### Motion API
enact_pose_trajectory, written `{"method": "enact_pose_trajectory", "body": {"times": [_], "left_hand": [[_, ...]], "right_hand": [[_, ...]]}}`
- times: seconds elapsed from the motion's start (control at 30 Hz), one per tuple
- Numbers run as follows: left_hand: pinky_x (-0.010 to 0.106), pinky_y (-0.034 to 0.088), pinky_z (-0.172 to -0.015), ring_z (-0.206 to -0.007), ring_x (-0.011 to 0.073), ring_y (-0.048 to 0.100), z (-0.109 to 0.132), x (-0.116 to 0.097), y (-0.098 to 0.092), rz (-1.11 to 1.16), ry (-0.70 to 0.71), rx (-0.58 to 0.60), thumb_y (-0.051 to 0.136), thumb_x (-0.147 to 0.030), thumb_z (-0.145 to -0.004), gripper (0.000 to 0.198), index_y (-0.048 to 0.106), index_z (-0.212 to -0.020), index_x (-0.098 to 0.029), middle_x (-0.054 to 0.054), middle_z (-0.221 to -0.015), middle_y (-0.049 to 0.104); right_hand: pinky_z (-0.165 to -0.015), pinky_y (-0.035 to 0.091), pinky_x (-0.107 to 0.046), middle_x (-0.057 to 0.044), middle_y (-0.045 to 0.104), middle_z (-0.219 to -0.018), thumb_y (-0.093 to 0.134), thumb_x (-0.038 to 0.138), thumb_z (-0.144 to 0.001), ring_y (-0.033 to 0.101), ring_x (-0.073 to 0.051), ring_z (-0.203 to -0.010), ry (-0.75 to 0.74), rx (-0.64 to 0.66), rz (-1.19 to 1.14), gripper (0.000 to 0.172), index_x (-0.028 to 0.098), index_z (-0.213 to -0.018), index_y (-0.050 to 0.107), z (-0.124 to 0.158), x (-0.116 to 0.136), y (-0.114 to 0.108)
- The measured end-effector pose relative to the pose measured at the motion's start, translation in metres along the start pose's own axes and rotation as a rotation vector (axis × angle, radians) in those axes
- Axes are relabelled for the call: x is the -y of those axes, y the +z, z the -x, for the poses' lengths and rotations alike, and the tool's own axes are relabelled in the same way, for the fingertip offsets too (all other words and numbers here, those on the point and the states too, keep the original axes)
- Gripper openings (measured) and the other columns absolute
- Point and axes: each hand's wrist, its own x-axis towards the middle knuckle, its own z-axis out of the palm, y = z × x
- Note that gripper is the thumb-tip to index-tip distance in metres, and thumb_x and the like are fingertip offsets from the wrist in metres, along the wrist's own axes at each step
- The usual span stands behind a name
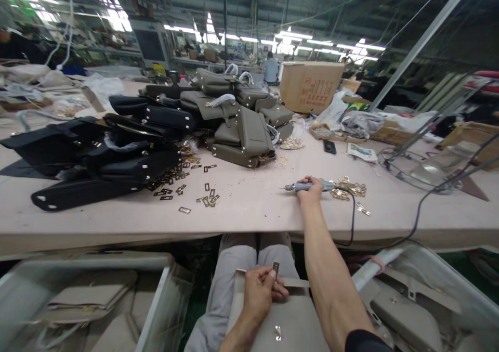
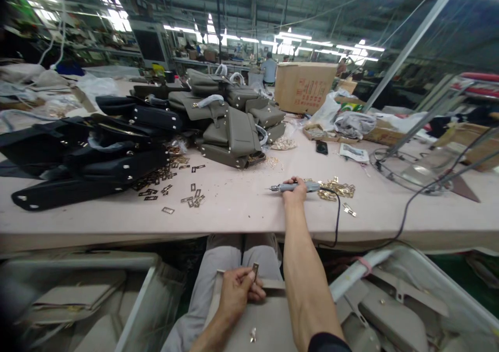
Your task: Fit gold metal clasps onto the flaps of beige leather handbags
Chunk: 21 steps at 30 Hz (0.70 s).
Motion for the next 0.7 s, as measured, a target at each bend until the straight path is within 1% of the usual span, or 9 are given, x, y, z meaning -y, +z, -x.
{"method": "enact_pose_trajectory", "body": {"times": [0.1, 0.2, 0.33, 0.5, 0.6, 0.7], "left_hand": [[0.022, 0.053, -0.045, -0.052, 0.0231, 0.071, -0.005, 0.006, -0.003, 0.012, 0.006, -0.029, 0.078, -0.077, -0.070, 0.072, 0.069, -0.078, -0.006, 0.018, -0.071, 0.073], [0.022, 0.053, -0.044, -0.050, 0.0226, 0.071, -0.010, 0.011, -0.005, 0.016, 0.011, -0.055, 0.078, -0.078, -0.070, 0.073, 0.070, -0.079, -0.006, 0.017, -0.071, 0.073], [0.022, 0.054, -0.045, -0.052, 0.0227, 0.071, -0.011, 0.005, -0.006, 0.016, -0.005, -0.057, 0.078, -0.077, -0.070, 0.074, 0.071, -0.083, -0.005, 0.018, -0.074, 0.073], [0.023, 0.055, -0.047, -0.053, 0.0225, 0.071, -0.008, -0.007, -0.003, 0.006, -0.028, -0.042, 0.079, -0.077, -0.071, 0.073, 0.071, -0.083, -0.006, 0.017, -0.074, 0.073], [0.023, 0.054, -0.046, -0.051, 0.0220, 0.070, -0.008, -0.007, -0.001, 0.015, -0.027, -0.028, 0.078, -0.076, -0.072, 0.071, 0.070, -0.079, -0.006, 0.017, -0.070, 0.072], [0.024, 0.055, -0.047, -0.051, 0.0223, 0.071, -0.010, -0.003, -0.001, 0.021, -0.034, -0.016, 0.078, -0.076, -0.073, 0.070, 0.069, -0.079, -0.006, 0.017, -0.071, 0.072]], "right_hand": [[-0.044, 0.046, -0.015, 0.010, 0.049, -0.065, 0.054, 0.011, -0.084, 0.046, -0.005, -0.043, -0.018, -0.084, -0.022, 0.017, 0.021, -0.083, 0.040, -0.016, -0.013, 0.014], [-0.040, 0.043, -0.014, 0.010, 0.048, -0.064, 0.053, 0.010, -0.086, 0.044, -0.005, -0.042, -0.051, -0.181, -0.026, 0.018, 0.021, -0.083, 0.039, -0.027, -0.024, 0.025], [-0.037, 0.041, -0.015, 0.008, 0.052, -0.066, 0.054, 0.009, -0.085, 0.044, -0.005, -0.041, -0.087, -0.283, -0.007, 0.020, 0.022, -0.083, 0.039, -0.034, -0.033, 0.031], [-0.035, 0.042, -0.016, 0.006, 0.056, -0.068, 0.056, 0.008, -0.084, 0.046, -0.006, -0.041, -0.101, -0.333, 0.025, 0.020, 0.021, -0.083, 0.040, -0.035, -0.038, 0.032], [-0.035, 0.042, -0.017, 0.006, 0.057, -0.068, 0.057, 0.009, -0.083, 0.046, -0.006, -0.041, -0.108, -0.342, 0.047, 0.019, 0.021, -0.083, 0.041, -0.035, -0.041, 0.033], [-0.034, 0.042, -0.017, 0.006, 0.057, -0.068, 0.057, 0.010, -0.083, 0.047, -0.007, -0.042, -0.117, -0.349, 0.070, 0.019, 0.021, -0.084, 0.042, -0.034, -0.042, 0.033]]}}
